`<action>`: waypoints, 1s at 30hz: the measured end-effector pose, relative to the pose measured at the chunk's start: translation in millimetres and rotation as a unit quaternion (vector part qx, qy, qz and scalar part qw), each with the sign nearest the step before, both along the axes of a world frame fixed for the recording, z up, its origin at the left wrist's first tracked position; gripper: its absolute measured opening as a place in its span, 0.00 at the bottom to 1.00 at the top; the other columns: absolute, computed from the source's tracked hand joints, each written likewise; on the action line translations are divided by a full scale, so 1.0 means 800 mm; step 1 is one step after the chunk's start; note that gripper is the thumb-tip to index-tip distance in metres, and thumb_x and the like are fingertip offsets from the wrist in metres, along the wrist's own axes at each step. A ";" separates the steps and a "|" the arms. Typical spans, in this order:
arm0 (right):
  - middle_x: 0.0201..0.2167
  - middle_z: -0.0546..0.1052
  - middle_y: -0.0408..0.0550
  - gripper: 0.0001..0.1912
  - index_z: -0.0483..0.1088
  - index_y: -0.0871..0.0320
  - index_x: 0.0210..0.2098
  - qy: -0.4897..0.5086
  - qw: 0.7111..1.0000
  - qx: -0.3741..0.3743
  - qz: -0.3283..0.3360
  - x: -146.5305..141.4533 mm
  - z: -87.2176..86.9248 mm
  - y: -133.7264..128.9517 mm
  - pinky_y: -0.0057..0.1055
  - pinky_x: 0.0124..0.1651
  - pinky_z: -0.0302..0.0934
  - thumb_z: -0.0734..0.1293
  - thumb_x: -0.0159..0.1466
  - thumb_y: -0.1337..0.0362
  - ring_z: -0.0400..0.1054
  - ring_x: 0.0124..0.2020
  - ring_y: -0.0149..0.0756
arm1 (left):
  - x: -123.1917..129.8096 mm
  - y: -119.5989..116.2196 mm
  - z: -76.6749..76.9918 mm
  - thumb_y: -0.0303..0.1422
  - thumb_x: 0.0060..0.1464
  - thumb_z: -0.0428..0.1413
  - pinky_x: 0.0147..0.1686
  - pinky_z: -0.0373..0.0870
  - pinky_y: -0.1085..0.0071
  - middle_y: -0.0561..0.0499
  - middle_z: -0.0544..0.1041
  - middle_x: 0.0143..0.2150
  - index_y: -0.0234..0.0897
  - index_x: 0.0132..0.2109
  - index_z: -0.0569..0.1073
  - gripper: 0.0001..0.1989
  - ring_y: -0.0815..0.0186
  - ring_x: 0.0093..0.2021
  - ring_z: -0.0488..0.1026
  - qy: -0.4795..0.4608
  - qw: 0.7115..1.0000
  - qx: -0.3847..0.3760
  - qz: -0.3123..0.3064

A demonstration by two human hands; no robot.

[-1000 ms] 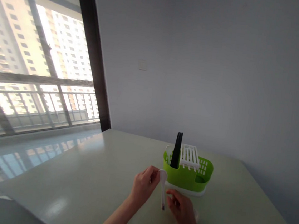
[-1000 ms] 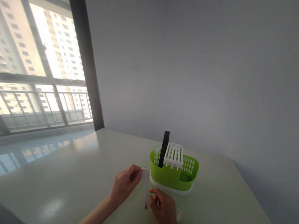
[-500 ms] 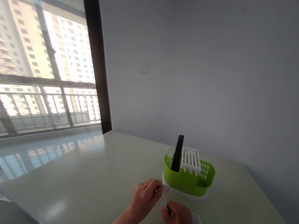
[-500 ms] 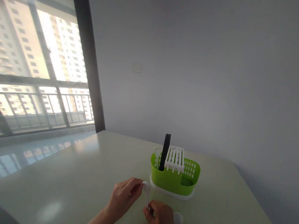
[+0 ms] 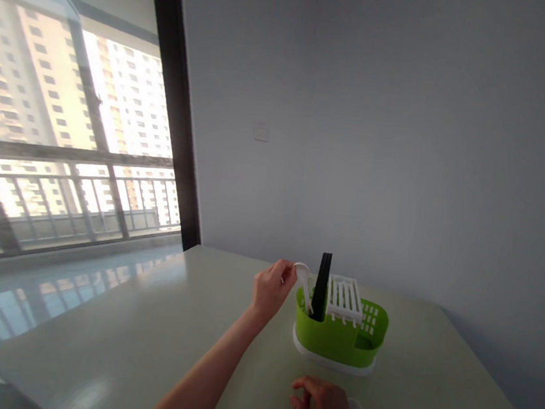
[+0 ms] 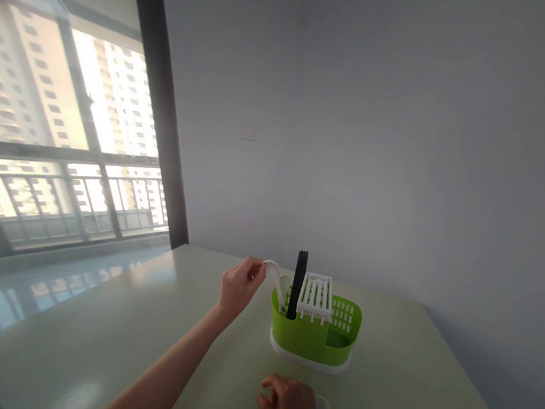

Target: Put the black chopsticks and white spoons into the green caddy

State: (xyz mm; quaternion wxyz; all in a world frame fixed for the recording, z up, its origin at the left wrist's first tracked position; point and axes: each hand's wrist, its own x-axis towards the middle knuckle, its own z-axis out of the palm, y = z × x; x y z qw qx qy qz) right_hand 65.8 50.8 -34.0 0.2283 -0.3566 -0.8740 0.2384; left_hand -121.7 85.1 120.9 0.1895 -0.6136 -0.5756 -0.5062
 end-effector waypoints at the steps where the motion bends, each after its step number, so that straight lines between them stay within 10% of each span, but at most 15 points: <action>1: 0.26 0.76 0.39 0.09 0.72 0.50 0.38 -0.002 1.000 0.005 -0.001 -0.001 -0.002 0.001 0.26 0.34 0.56 0.65 0.57 0.61 0.70 0.28 0.33 | 0.003 0.011 -0.007 0.35 0.56 0.48 0.28 0.60 0.81 0.55 0.76 0.27 0.37 0.34 0.71 0.09 0.76 0.26 0.69 0.001 1.000 -0.024 0.003; 11: 0.24 0.76 0.38 0.06 0.74 0.49 0.31 -0.046 0.999 0.008 0.012 -0.003 -0.009 0.003 0.25 0.31 0.54 0.68 0.52 0.63 0.70 0.27 0.33 | 0.015 0.048 -0.058 0.36 0.58 0.46 0.26 0.55 0.76 0.53 0.77 0.30 0.39 0.36 0.72 0.11 0.70 0.28 0.72 0.038 0.975 -0.212 0.061; 19: 0.23 0.74 0.38 0.05 0.74 0.51 0.24 -0.036 0.996 -0.043 0.069 0.004 0.006 -0.006 0.24 0.30 0.54 0.71 0.47 0.66 0.68 0.27 0.31 | 0.013 0.051 -0.052 0.37 0.59 0.46 0.27 0.56 0.75 0.52 0.77 0.34 0.40 0.38 0.71 0.11 0.68 0.31 0.73 0.066 0.954 -0.274 0.100; 30: 0.21 0.73 0.40 0.05 0.75 0.50 0.20 -0.102 0.975 0.016 0.195 -0.006 -0.052 0.019 0.26 0.31 0.56 0.69 0.50 0.59 0.65 0.29 0.34 | -0.002 -0.020 -0.075 0.38 0.59 0.46 0.27 0.56 0.76 0.56 0.76 0.35 0.41 0.38 0.71 0.11 0.73 0.27 0.69 0.014 0.981 -0.182 0.069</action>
